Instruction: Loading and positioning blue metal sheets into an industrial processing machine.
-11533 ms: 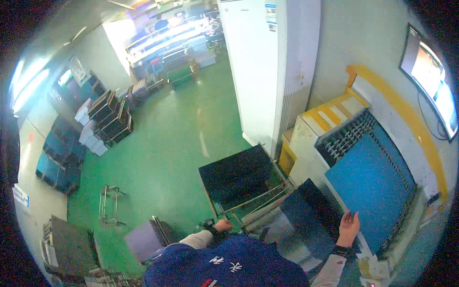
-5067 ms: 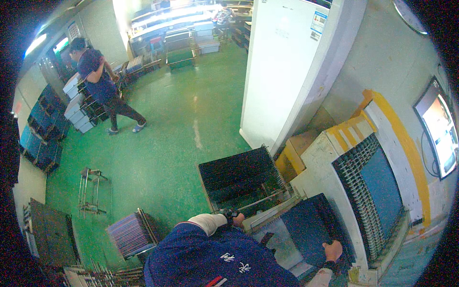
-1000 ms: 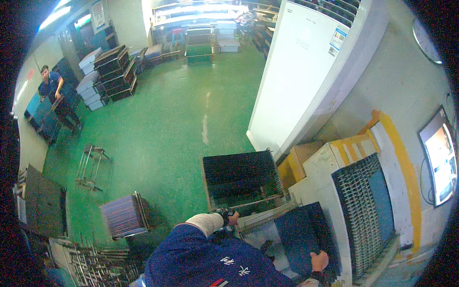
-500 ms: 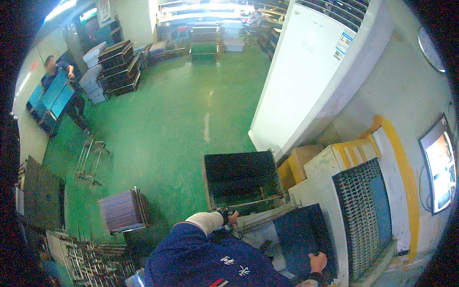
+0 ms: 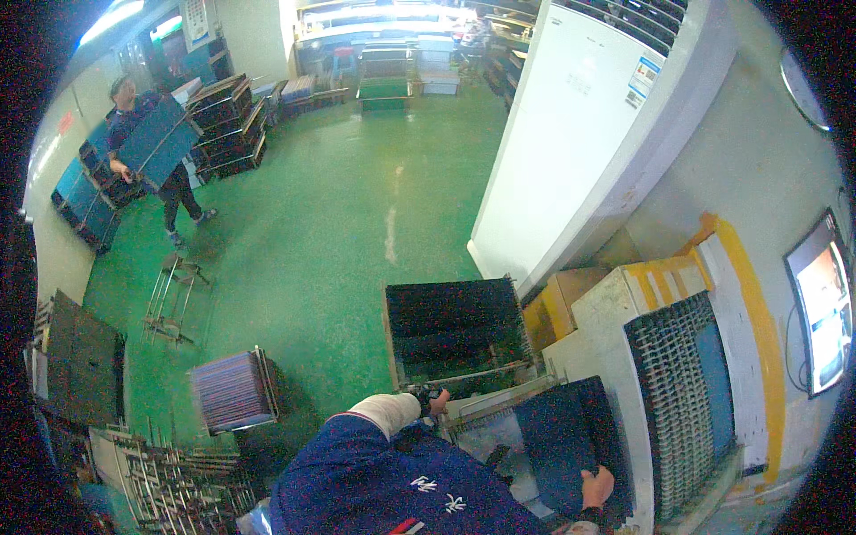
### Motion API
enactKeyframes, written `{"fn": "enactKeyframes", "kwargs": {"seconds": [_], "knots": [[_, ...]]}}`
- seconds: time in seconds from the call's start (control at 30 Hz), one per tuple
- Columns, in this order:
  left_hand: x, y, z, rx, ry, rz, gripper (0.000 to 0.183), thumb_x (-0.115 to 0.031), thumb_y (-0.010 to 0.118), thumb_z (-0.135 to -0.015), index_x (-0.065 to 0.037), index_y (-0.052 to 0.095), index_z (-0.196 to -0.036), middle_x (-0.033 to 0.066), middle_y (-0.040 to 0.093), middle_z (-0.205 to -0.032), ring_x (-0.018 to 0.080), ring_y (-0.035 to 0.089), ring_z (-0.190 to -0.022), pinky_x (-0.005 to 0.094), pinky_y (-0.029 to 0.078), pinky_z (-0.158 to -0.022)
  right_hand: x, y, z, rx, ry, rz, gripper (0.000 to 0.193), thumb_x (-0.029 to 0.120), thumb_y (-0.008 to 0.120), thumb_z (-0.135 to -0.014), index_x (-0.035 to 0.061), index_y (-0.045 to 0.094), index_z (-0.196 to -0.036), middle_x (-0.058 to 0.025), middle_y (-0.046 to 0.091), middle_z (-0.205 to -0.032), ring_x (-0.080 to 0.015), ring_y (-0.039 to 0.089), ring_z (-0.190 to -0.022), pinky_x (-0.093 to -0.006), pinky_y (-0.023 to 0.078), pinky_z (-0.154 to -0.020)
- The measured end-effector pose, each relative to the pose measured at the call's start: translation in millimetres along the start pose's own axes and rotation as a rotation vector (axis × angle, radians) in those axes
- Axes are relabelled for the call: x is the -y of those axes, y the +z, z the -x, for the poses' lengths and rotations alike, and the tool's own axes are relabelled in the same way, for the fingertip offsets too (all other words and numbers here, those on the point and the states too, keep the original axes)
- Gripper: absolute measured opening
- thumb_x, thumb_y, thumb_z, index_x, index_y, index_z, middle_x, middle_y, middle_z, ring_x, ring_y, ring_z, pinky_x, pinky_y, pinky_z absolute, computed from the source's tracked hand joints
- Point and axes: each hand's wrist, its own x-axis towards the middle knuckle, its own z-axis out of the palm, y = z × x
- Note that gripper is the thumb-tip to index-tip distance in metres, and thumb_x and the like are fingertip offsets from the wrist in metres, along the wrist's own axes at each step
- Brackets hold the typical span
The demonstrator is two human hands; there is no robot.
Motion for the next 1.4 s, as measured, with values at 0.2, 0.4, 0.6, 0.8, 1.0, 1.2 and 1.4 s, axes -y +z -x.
{"fn": "enactKeyframes", "kwargs": {"seconds": [0.2,0.4,0.6,0.8,1.0,1.2,1.4], "knots": [[1.9,2.3,-0.7,0.002,0.003,0.002,0.083,-0.047,0.076,-0.068,-0.009,0.040,-0.131,0.0203,0.053,-0.120,0.0361,0.052,-0.110,0.0503,0.042,-0.091,3.5,-46.8,1.6,-0.118,-0.042,0.141,0.056,0.026,0.082,-0.062,0.0005,0.064,-0.108,-0.0206,0.065,-0.102,-0.0387,0.059,-0.097,-0.0427,0.047,-0.086],[11.8,20.9,-15.4,-0.007,-0.013,0.004,0.083,-0.048,0.076,-0.068,-0.010,0.040,-0.132,0.0206,0.053,-0.122,0.0359,0.052,-0.111,0.0506,0.042,-0.091,9.6,-79.8,22.9,-0.122,0.066,0.082,0.058,0.026,0.082,-0.063,0.0030,0.062,-0.113,-0.0184,0.062,-0.112,-0.0364,0.057,-0.106,-0.0445,0.045,-0.090],[1.4,-7.7,8.8,-0.022,-0.046,0.007,0.075,-0.046,0.076,-0.066,-0.009,0.047,-0.125,0.0194,0.057,-0.112,0.0346,0.056,-0.103,0.0490,0.044,-0.085,22.5,-117.4,29.6,-0.291,-0.015,0.059,0.042,0.014,0.080,-0.058,-0.0034,0.065,-0.093,-0.0258,0.064,-0.088,-0.0422,0.061,-0.085,-0.0458,0.046,-0.075],[-12.6,-46.6,38.2,0.063,-0.073,-0.126,0.054,-0.044,0.076,-0.062,-0.006,0.063,-0.097,0.0170,0.065,-0.083,0.0322,0.064,-0.080,0.0451,0.050,-0.071,-6.5,-188.1,47.1,-0.323,-0.064,-0.023,0.051,0.019,0.079,-0.063,-0.0023,0.062,-0.105,-0.0239,0.061,-0.098,-0.0410,0.056,-0.095,-0.0456,0.043,-0.083],[-9.3,-64.8,51.5,0.054,0.021,-0.059,0.055,-0.055,0.071,-0.070,-0.001,0.067,-0.082,0.0220,0.066,-0.078,0.0362,0.066,-0.077,0.0460,0.050,-0.065,-68.3,-219.6,94.9,-0.316,0.389,-0.444,0.057,0.024,0.076,-0.070,-0.0019,0.057,-0.118,-0.0166,0.059,-0.112,-0.0300,0.055,-0.103,-0.0388,0.042,-0.088],[-30.1,-97.2,74.4,0.127,0.135,-0.140,0.058,-0.051,0.067,-0.076,0.002,0.065,-0.101,0.0251,0.066,-0.095,0.0377,0.064,-0.091,0.0441,0.051,-0.078,-93.9,-184.8,147.5,-0.612,0.321,-1.246,0.039,0.024,0.073,-0.078,0.0006,0.062,-0.108,-0.0029,0.063,-0.096,-0.0178,0.057,-0.085,-0.0324,0.044,-0.080],[-19.4,-92.2,75.9,0.142,0.109,-0.114,0.059,-0.051,0.066,-0.077,0.000,0.064,-0.107,0.0247,0.066,-0.098,0.0384,0.063,-0.094,0.0441,0.051,-0.080,-75.7,-118.3,138.1,-0.508,0.608,-1.232,0.027,0.023,0.055,-0.096,-0.0022,0.062,-0.101,-0.0067,0.066,-0.089,-0.0164,0.060,-0.081,-0.0308,0.048,-0.077]]}}
